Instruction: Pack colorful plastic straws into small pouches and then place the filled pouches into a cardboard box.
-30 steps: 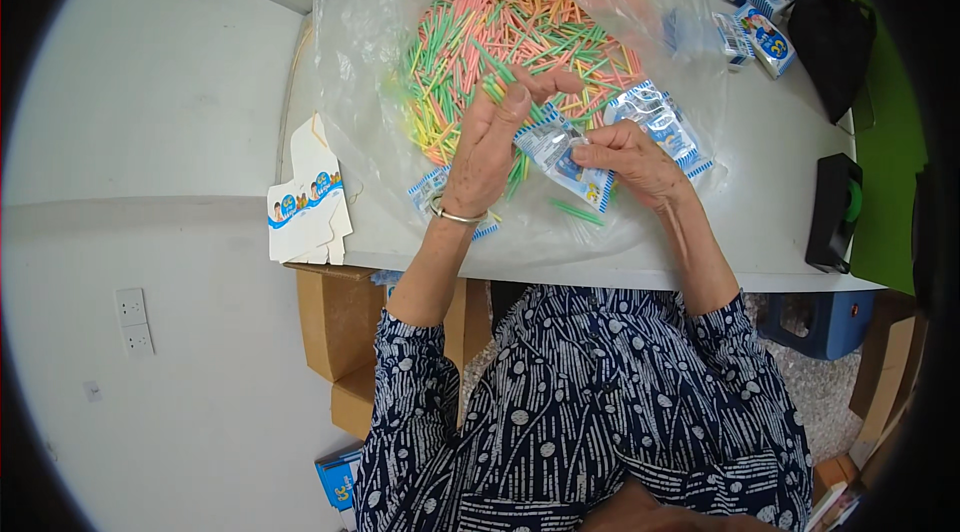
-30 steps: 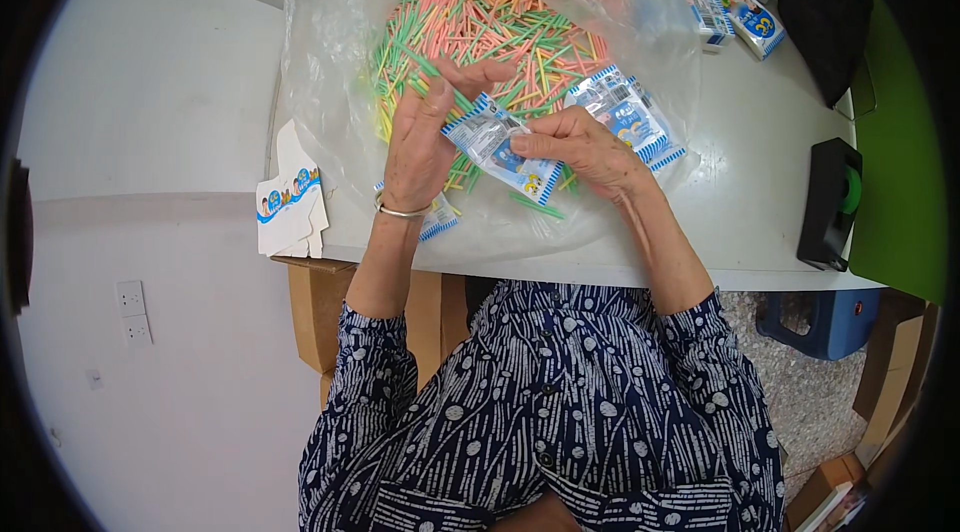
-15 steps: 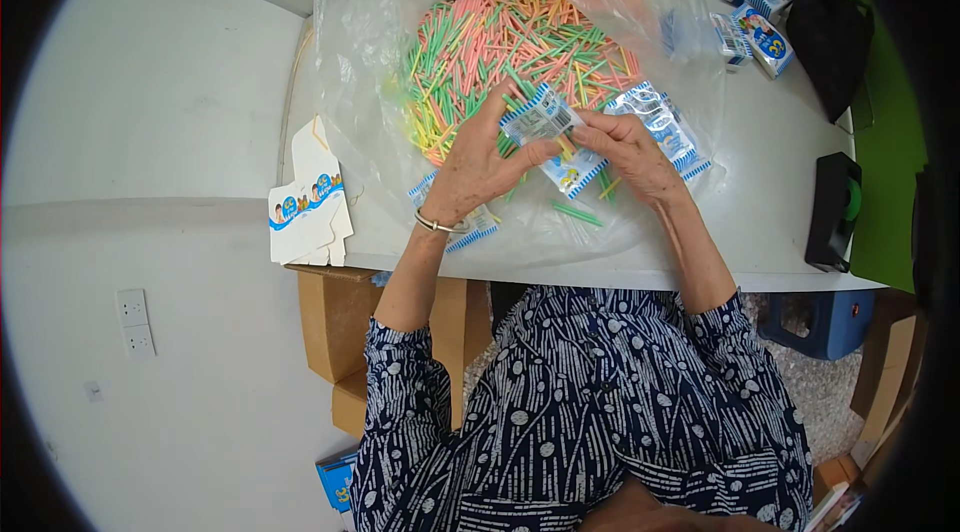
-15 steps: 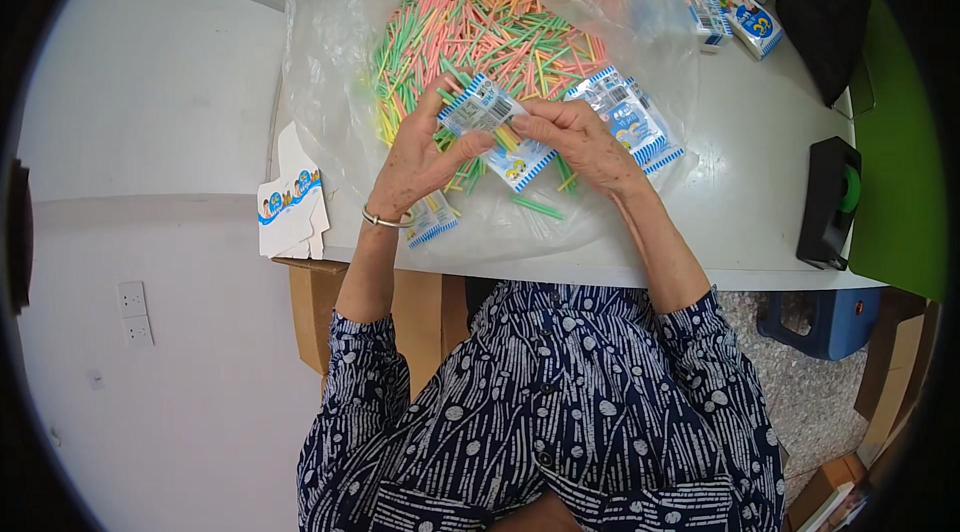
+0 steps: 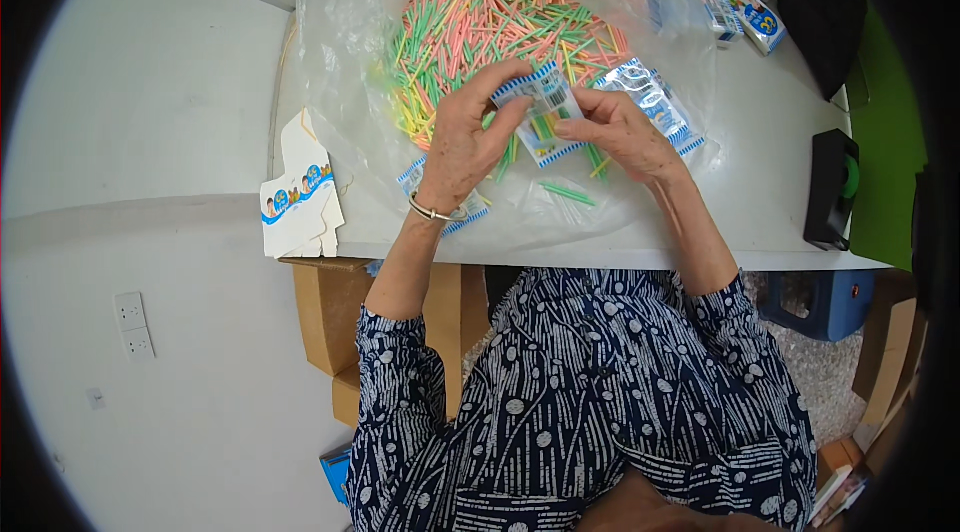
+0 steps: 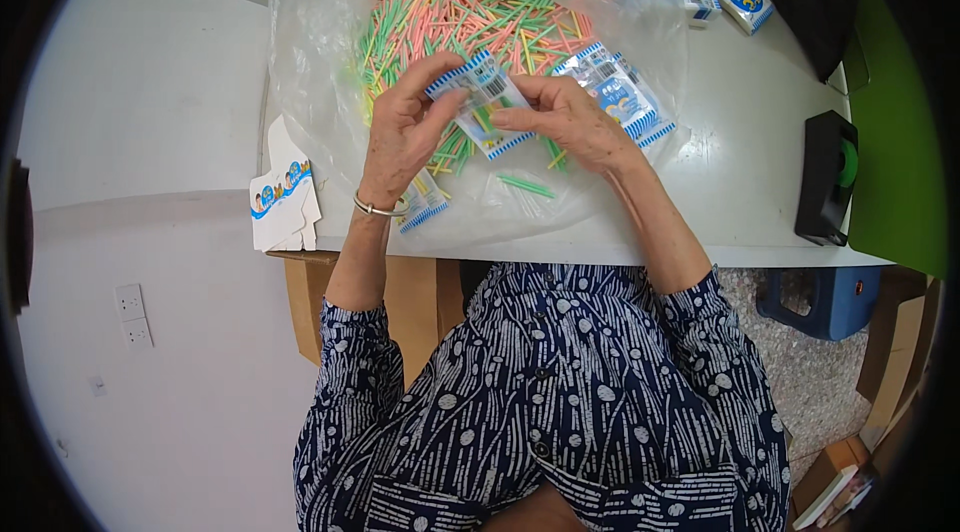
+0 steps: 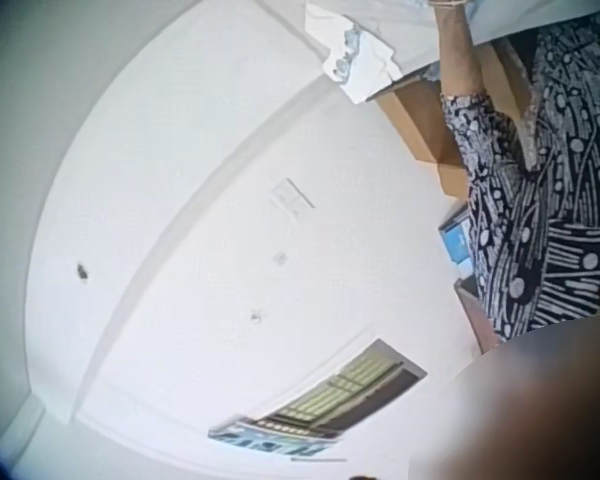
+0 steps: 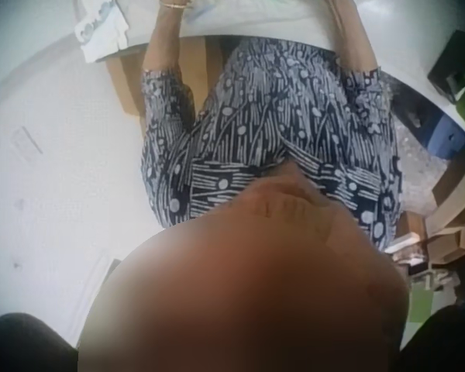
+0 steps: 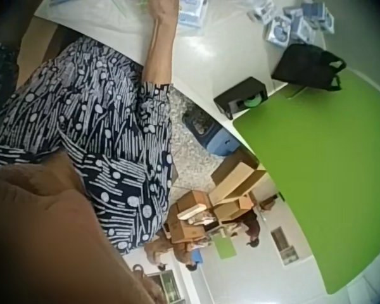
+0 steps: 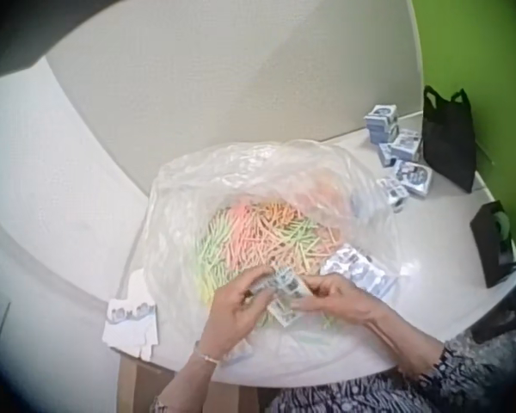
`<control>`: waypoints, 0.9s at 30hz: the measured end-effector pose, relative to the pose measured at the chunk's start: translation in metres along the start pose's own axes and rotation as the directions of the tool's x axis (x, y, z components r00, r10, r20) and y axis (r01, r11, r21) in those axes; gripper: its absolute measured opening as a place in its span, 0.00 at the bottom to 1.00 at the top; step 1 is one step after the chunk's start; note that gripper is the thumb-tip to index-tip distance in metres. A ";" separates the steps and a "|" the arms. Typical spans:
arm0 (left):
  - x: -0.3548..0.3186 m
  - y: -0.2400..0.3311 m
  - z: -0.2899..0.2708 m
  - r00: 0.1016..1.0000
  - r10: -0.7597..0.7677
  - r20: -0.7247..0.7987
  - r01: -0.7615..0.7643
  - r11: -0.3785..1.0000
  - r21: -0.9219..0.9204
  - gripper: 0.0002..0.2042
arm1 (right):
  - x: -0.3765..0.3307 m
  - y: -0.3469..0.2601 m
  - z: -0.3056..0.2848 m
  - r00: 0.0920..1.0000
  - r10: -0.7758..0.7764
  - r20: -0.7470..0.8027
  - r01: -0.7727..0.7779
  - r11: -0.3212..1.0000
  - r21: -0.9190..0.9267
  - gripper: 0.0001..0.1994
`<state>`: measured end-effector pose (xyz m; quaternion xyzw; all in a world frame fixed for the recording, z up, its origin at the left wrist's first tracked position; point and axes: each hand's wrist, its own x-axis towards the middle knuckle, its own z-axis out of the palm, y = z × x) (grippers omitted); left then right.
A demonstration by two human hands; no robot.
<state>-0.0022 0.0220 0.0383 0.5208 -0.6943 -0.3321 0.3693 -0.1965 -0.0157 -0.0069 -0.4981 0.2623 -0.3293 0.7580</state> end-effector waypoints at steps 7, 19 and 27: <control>-0.011 0.004 0.024 0.992 -0.096 -0.082 0.062 0.937 -0.343 0.12 | -0.005 -0.012 -0.026 0.991 -0.022 -0.136 0.006 0.993 -0.115 0.11; -0.043 -0.007 0.060 0.849 0.306 0.430 -0.521 0.616 0.590 0.10 | -0.003 0.006 -0.037 0.990 0.015 -0.139 -0.034 0.991 -0.132 0.14; -0.011 -0.016 0.005 0.989 0.126 -0.071 -0.083 0.897 0.434 0.17 | -0.005 -0.003 -0.035 0.987 0.158 -0.030 -0.161 0.979 -0.122 0.14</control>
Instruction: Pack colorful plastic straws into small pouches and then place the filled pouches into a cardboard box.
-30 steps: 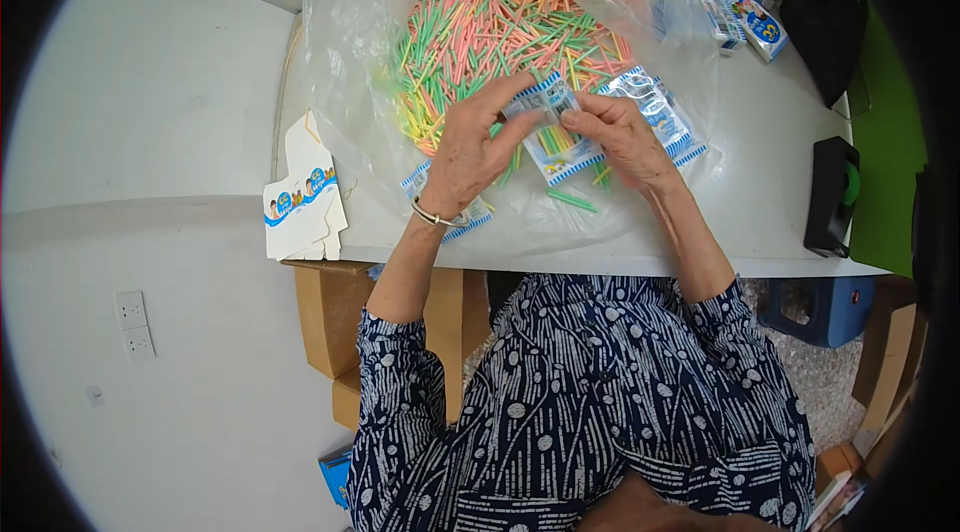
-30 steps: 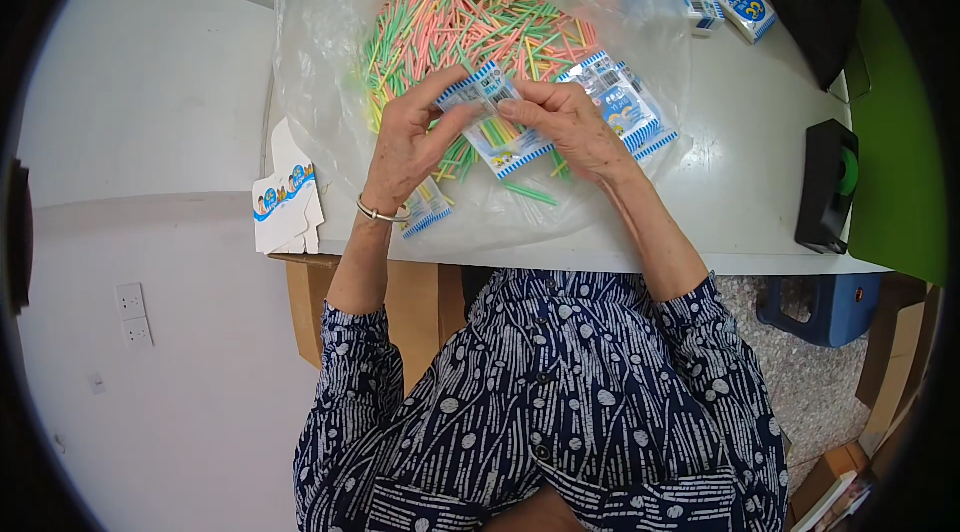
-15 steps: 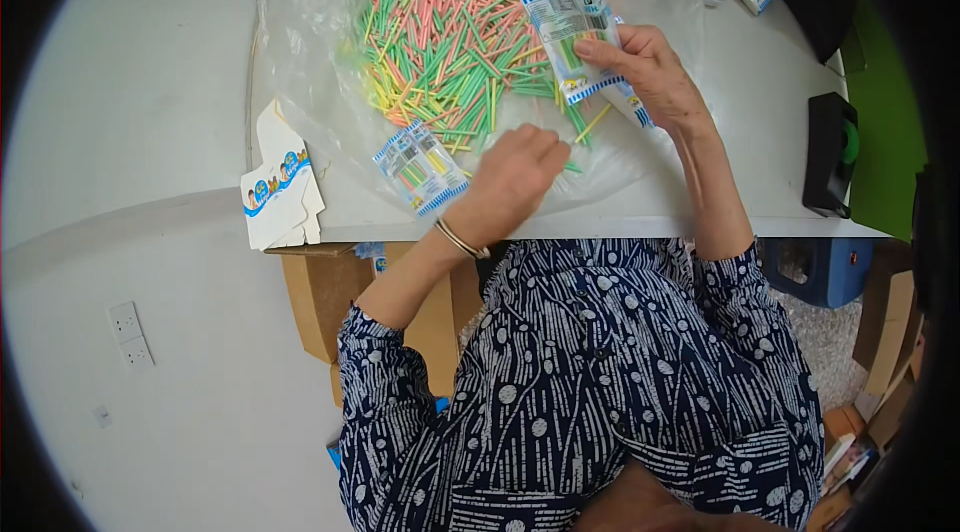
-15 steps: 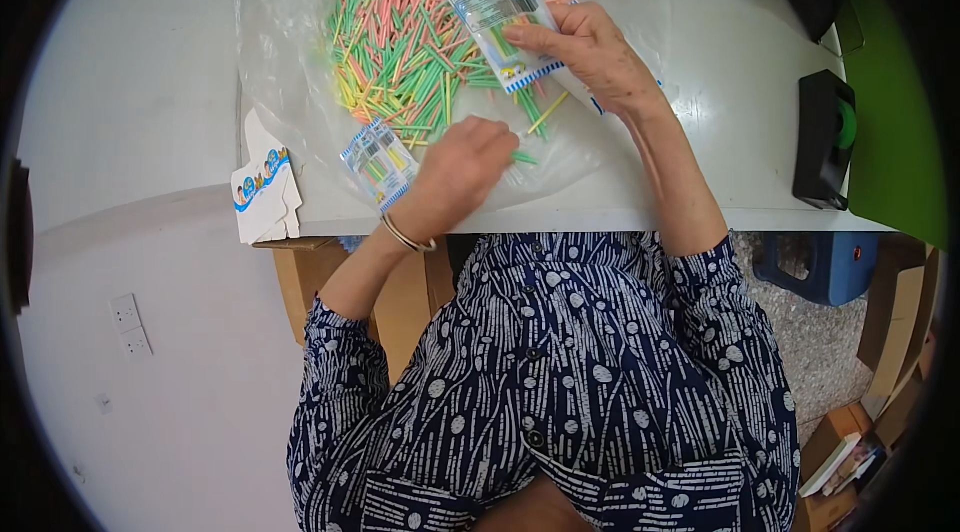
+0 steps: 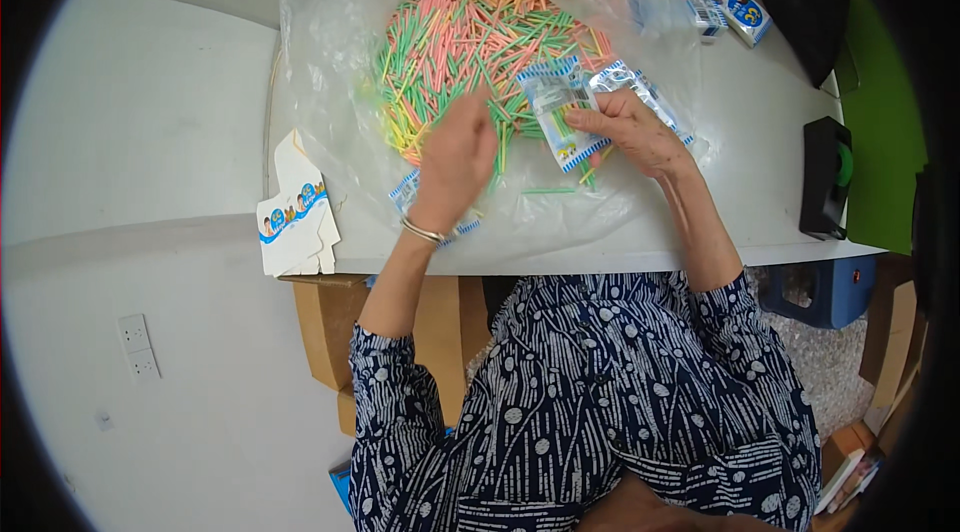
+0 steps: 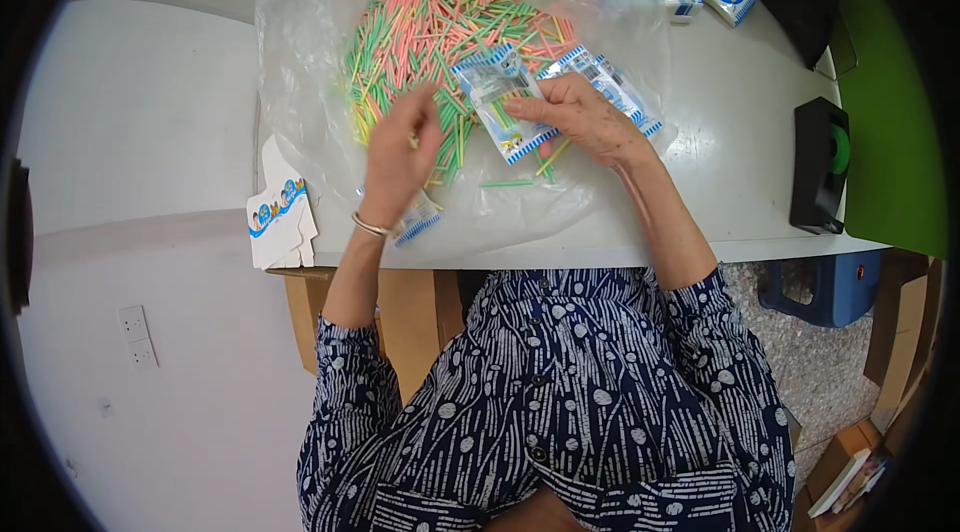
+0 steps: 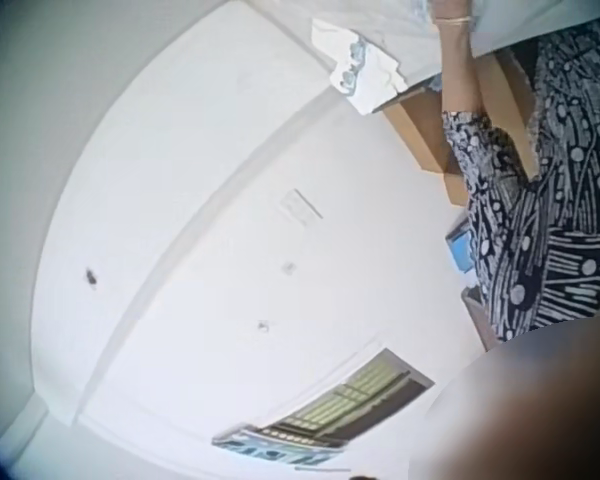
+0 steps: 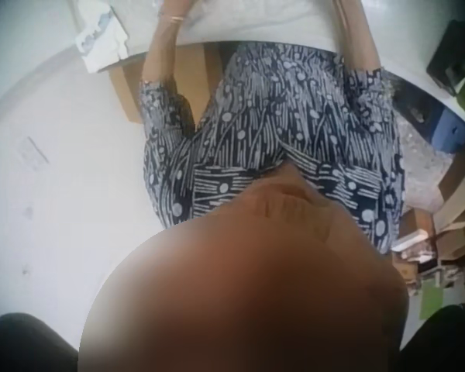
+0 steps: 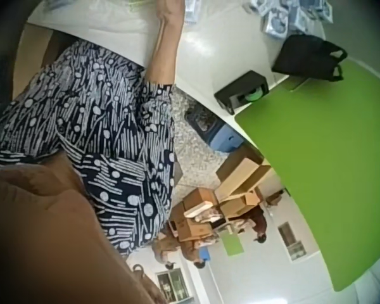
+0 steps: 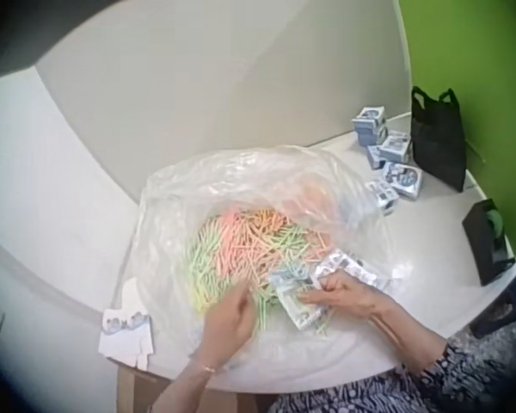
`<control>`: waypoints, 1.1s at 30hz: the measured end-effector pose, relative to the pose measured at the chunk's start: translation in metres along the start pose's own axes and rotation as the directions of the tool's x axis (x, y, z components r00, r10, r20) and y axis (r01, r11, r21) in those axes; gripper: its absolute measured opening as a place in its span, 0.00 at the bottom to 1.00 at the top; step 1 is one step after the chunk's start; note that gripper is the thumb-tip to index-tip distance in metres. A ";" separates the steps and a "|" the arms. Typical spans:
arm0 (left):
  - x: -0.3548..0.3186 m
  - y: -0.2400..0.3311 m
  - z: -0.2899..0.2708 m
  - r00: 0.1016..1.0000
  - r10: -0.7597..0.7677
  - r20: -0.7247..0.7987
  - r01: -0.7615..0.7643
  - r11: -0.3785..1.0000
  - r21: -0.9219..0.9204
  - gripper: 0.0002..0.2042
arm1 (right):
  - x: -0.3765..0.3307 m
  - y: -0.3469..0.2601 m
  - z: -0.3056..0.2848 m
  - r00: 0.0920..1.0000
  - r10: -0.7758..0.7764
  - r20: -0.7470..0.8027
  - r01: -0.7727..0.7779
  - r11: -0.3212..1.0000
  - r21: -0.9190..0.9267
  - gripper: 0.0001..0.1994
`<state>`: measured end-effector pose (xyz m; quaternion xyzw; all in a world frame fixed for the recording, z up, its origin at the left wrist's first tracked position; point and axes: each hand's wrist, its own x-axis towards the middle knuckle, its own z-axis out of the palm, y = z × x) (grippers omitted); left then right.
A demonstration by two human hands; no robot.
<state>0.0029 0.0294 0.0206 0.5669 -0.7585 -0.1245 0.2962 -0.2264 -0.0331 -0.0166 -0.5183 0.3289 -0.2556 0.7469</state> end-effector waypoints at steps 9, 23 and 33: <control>0.044 0.033 -0.025 0.953 -0.286 -0.104 0.095 0.607 -0.789 0.14 | 0.001 0.001 0.014 0.990 0.056 0.133 -0.047 0.997 -0.066 0.16; 0.015 0.020 0.010 0.990 0.071 -0.119 -0.104 0.949 -0.297 0.09 | -0.003 -0.002 0.021 0.988 -0.006 0.156 0.005 1.000 0.006 0.15; -0.015 0.013 -0.029 0.934 -0.298 0.198 0.358 0.746 -0.562 0.08 | -0.022 -0.015 0.029 0.957 -0.285 0.048 0.275 0.848 -0.454 0.15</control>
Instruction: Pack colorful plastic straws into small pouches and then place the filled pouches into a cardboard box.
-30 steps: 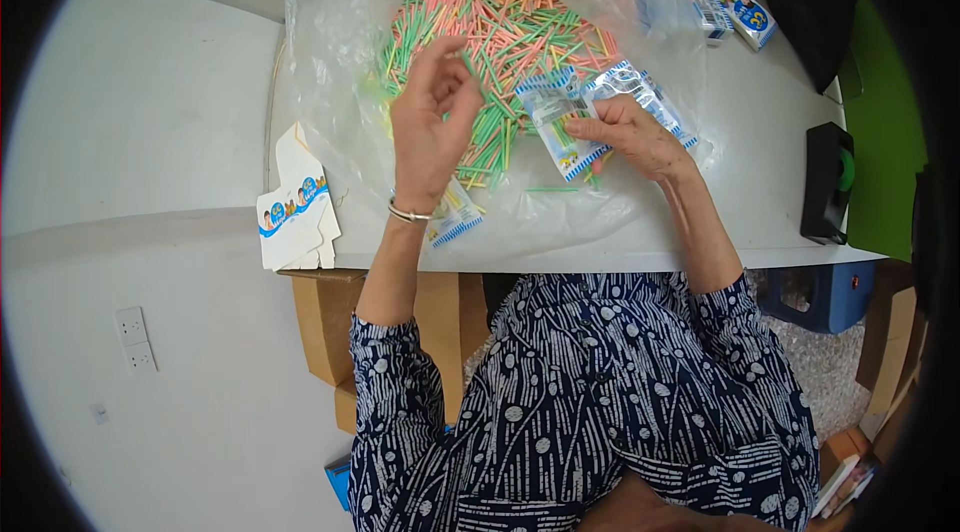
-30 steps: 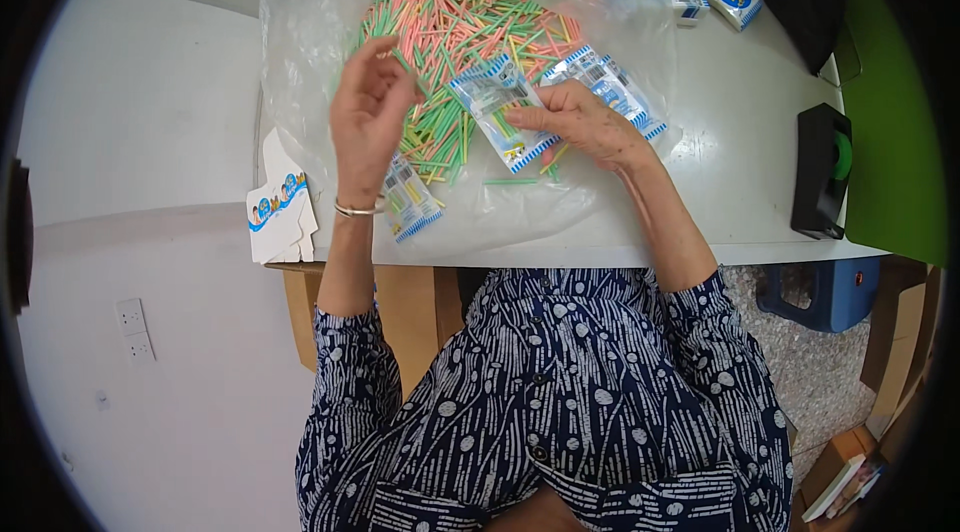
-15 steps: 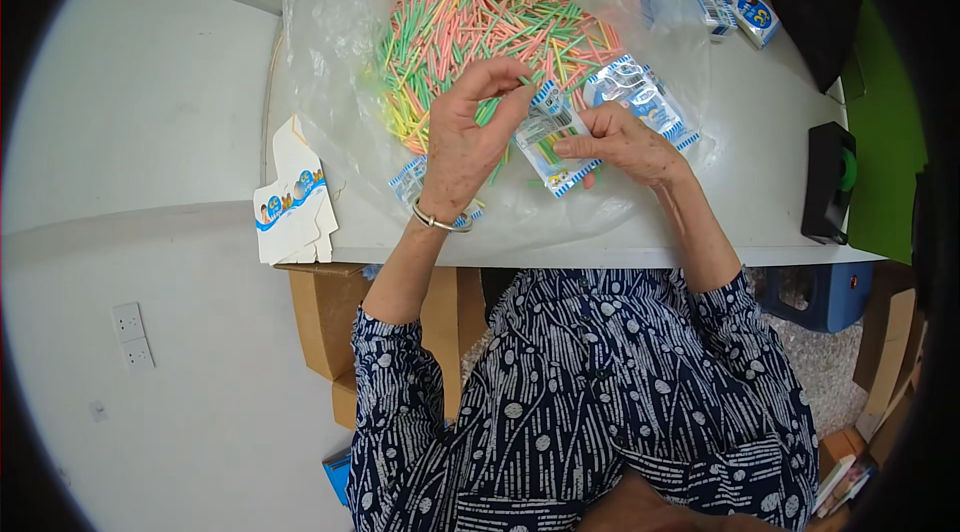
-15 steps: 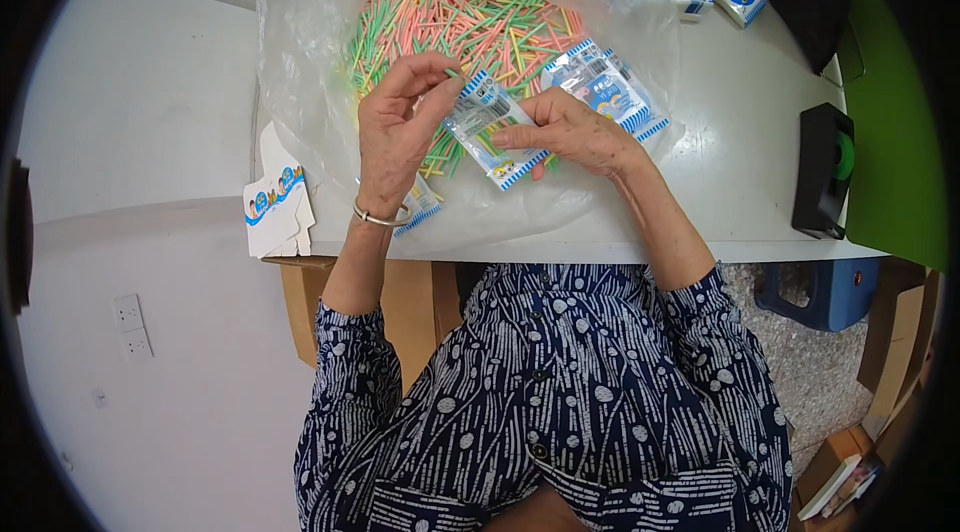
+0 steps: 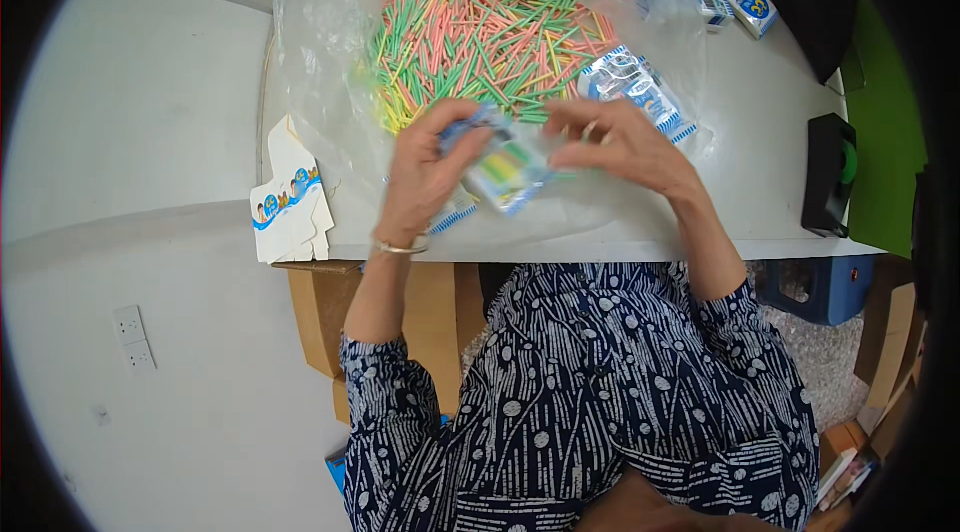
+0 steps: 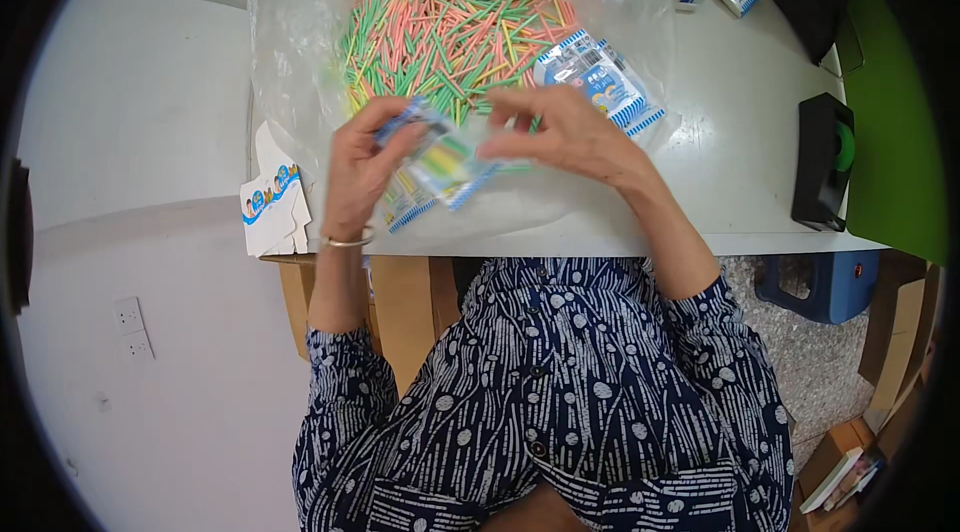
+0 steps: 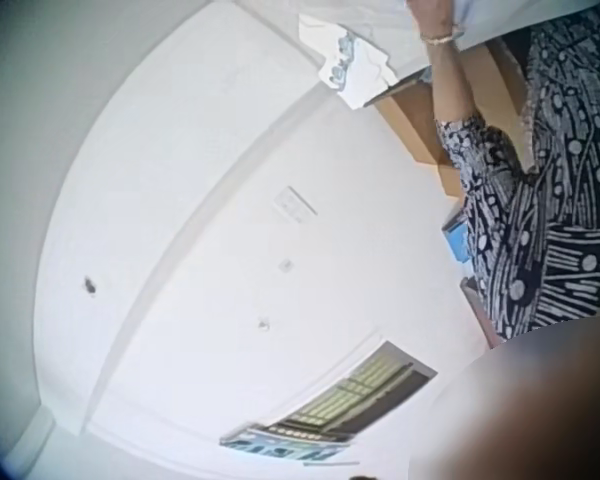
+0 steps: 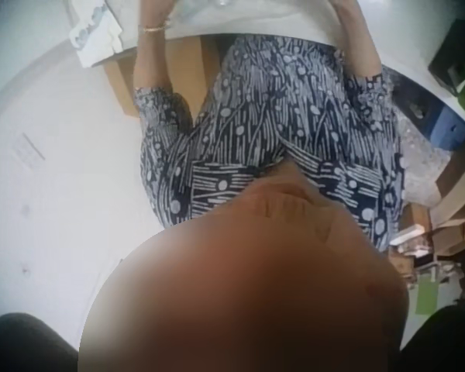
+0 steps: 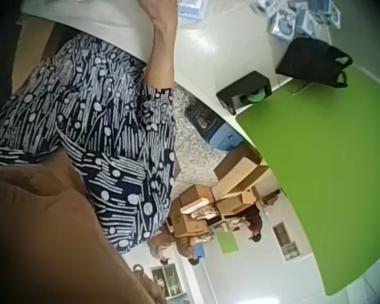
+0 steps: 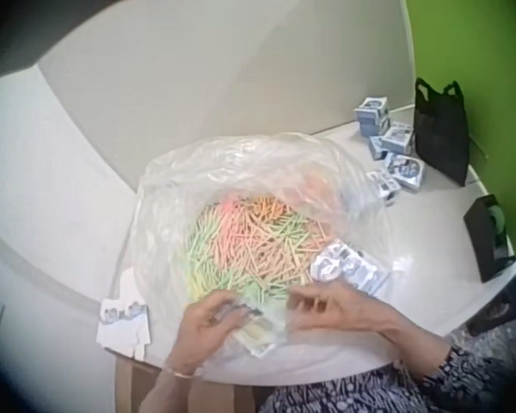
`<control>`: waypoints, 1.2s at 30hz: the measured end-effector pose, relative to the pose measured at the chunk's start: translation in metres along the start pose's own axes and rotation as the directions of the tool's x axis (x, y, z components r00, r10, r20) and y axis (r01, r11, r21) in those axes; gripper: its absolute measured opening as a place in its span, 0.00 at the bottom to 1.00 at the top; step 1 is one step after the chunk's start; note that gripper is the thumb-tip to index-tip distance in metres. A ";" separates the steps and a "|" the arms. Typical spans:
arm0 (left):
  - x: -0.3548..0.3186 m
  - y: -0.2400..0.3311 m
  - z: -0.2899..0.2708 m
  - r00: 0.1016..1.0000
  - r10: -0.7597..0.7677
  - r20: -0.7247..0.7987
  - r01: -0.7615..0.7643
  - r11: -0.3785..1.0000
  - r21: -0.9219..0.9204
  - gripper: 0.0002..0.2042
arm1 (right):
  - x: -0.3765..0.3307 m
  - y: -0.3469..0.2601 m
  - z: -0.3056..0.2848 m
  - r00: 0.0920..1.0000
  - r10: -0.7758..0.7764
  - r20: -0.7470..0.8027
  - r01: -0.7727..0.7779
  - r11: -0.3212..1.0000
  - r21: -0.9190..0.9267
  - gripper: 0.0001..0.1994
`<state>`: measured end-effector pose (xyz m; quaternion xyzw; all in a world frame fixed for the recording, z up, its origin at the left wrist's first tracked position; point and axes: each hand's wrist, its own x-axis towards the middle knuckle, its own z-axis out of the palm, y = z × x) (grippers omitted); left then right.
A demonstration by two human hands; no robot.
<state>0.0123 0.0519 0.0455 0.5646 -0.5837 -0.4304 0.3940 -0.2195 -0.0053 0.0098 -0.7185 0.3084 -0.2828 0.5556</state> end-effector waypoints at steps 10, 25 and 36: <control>-0.023 -0.019 -0.041 0.918 0.390 -0.067 -0.181 0.566 0.804 0.11 | -0.015 0.071 -0.036 0.829 -0.143 -0.540 -0.314 0.680 -0.663 0.13; 0.062 0.005 0.056 0.905 0.424 -0.028 -0.400 0.873 0.280 0.14 | -0.011 0.019 -0.028 0.828 -0.412 -0.380 0.093 0.769 -0.633 0.12; 0.036 -0.009 0.057 0.980 0.199 -0.015 -0.196 0.974 0.110 0.08 | -0.009 0.018 -0.012 0.971 0.154 -0.185 -0.120 0.976 0.182 0.09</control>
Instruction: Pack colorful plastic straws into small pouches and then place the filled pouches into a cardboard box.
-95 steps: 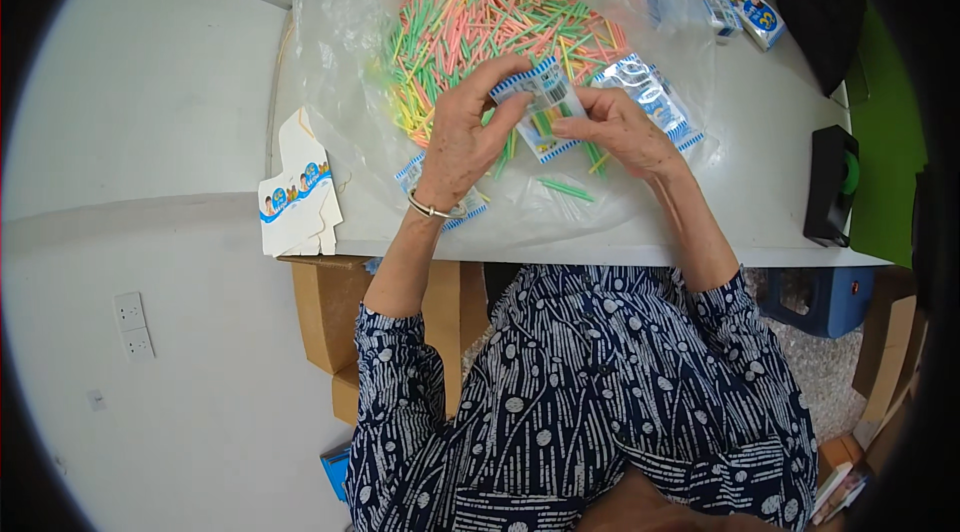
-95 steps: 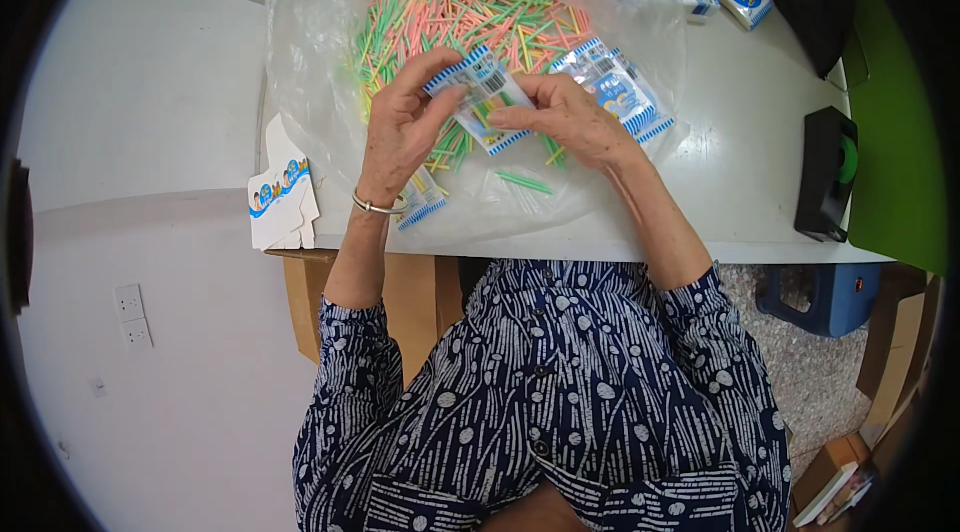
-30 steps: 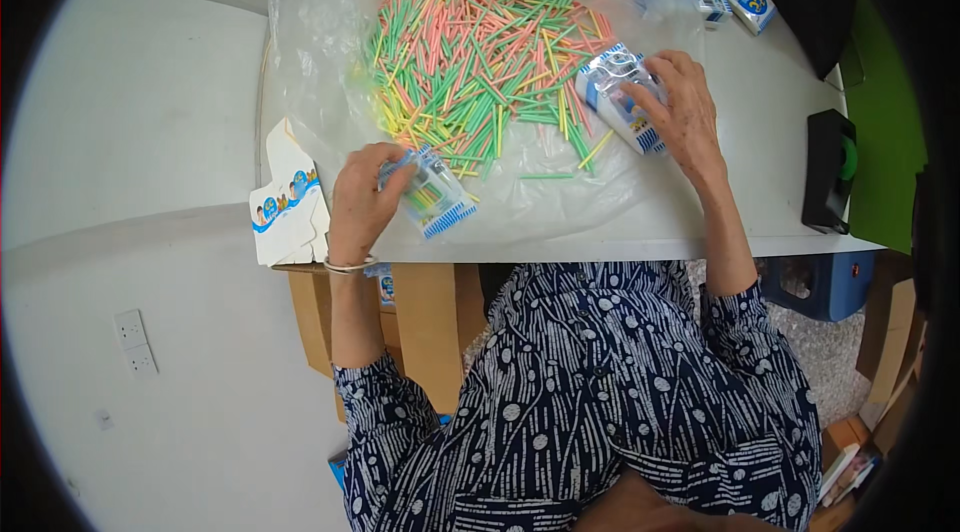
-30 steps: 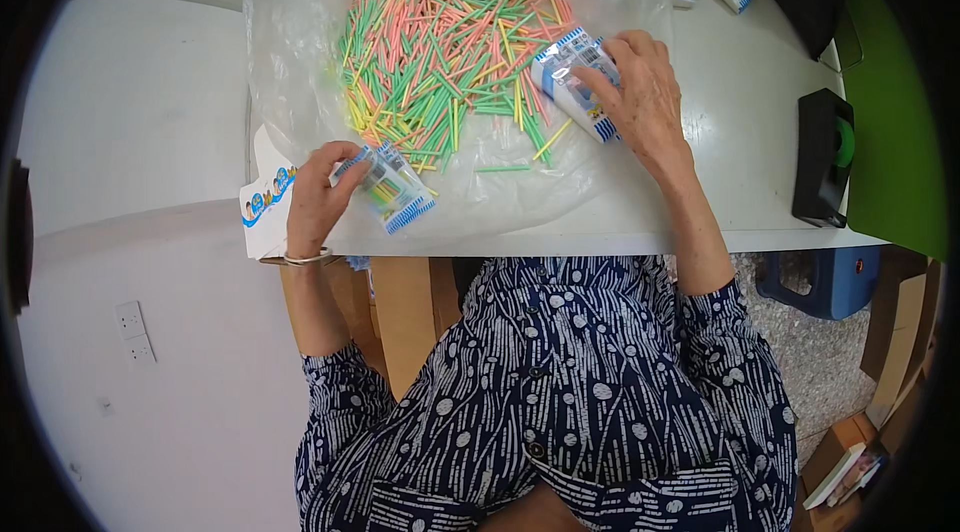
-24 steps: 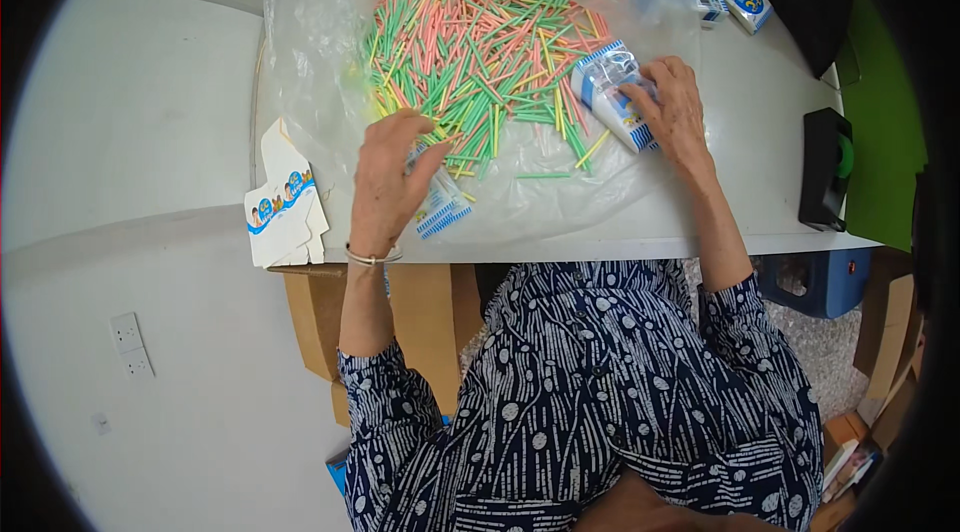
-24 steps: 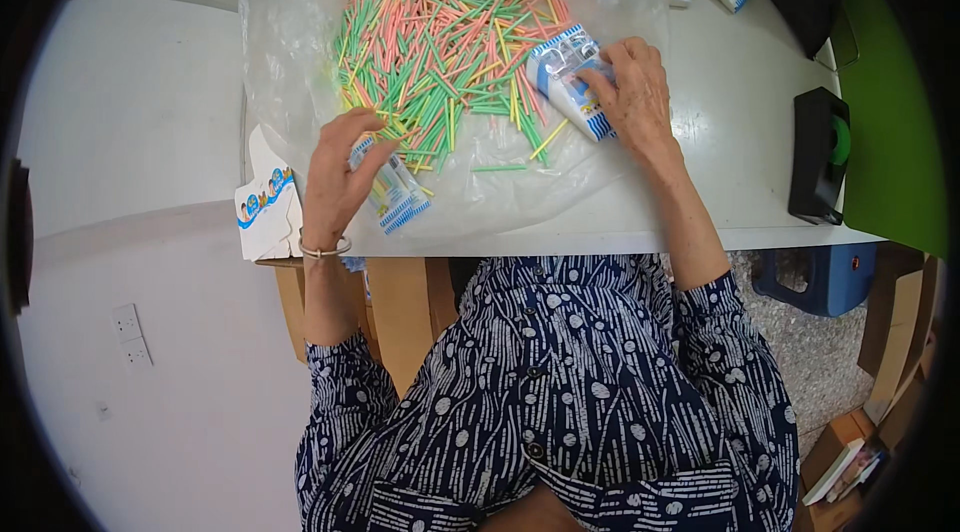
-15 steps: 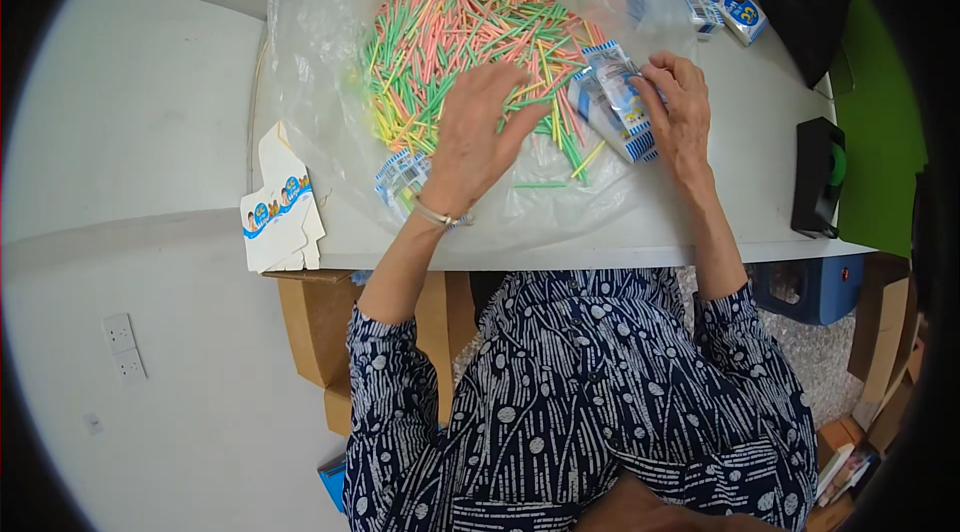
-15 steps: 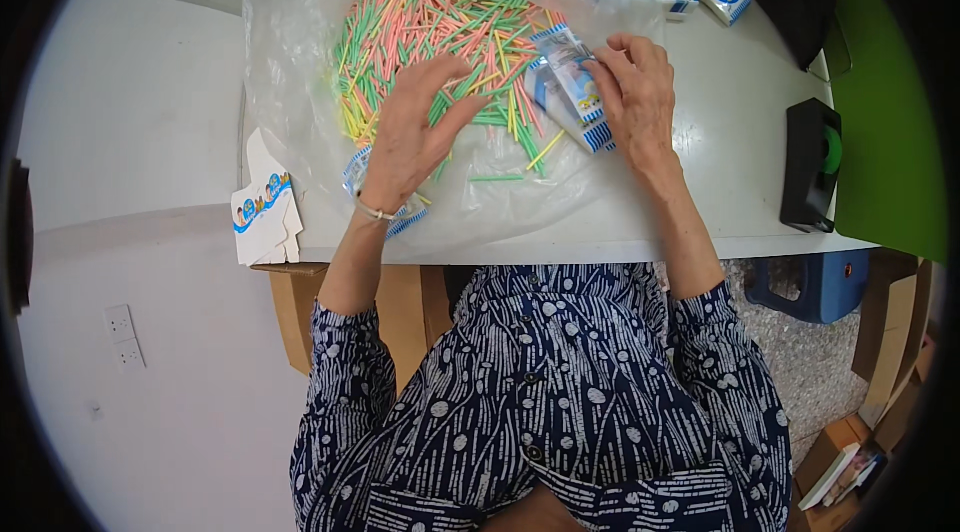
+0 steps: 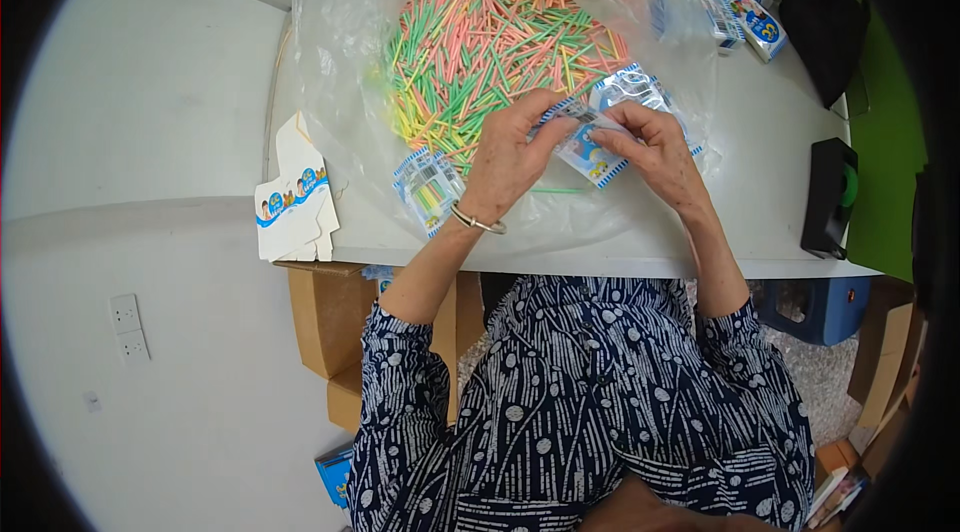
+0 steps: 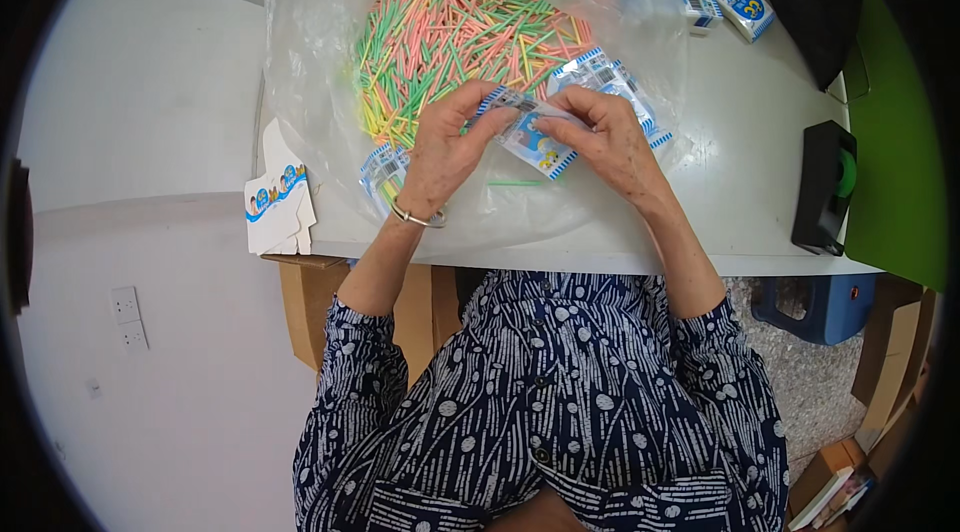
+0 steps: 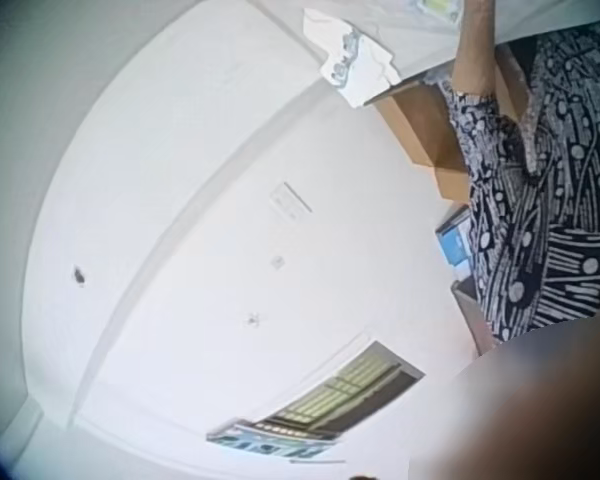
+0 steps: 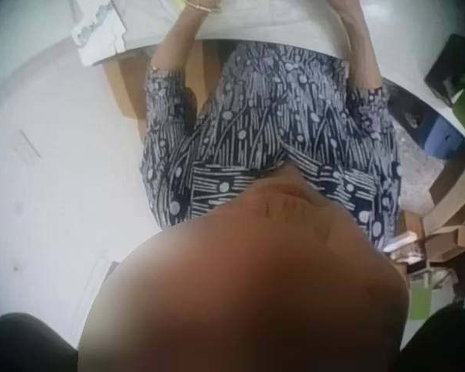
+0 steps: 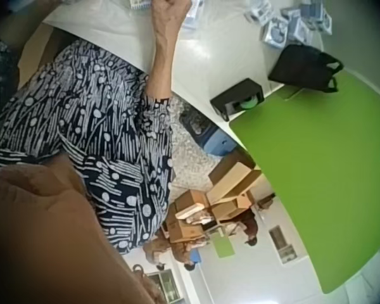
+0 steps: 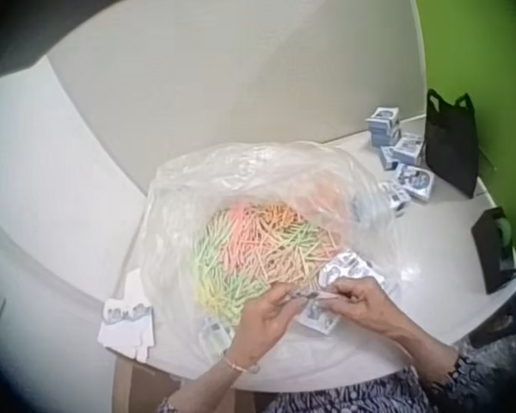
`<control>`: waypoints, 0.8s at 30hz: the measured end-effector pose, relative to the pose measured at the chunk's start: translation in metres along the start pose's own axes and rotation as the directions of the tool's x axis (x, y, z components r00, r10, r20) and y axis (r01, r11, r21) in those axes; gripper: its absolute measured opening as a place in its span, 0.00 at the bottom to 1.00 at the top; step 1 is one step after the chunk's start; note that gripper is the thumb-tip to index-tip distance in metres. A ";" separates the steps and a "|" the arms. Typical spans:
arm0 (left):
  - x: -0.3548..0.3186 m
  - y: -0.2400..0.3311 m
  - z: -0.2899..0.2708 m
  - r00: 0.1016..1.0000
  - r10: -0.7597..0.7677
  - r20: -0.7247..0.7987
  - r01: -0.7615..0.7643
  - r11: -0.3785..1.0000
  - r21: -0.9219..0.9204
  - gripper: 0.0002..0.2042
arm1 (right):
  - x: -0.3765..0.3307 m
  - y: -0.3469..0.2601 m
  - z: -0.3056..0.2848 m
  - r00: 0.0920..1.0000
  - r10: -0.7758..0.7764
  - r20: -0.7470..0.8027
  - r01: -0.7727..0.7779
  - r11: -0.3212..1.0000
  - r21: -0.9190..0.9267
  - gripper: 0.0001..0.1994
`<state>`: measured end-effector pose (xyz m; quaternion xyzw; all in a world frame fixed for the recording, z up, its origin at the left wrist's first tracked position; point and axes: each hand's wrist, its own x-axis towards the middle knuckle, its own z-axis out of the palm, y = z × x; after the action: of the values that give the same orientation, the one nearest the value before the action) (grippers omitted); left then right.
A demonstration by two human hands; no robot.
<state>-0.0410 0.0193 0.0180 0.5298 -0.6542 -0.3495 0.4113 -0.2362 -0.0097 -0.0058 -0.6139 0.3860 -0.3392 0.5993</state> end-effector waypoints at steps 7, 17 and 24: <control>-0.018 -0.006 0.005 0.996 -0.047 -0.077 0.051 0.997 0.050 0.06 | -0.004 0.002 0.006 1.000 -0.017 0.016 0.019 0.994 -0.106 0.12; -0.009 -0.016 -0.022 0.999 0.019 -0.032 -0.015 0.994 0.109 0.05 | -0.003 0.003 0.015 0.987 -0.130 0.089 0.147 0.964 -0.223 0.13; 0.009 -0.032 -0.070 0.948 0.225 0.223 -0.305 0.454 0.837 0.24 | -0.006 0.012 0.030 0.936 -0.091 0.341 0.195 0.939 -0.284 0.16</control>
<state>0.0344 0.0027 0.0205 0.5405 -0.8304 0.0713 0.1145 -0.2131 0.0102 -0.0190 -0.7750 0.2853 -0.2118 0.5227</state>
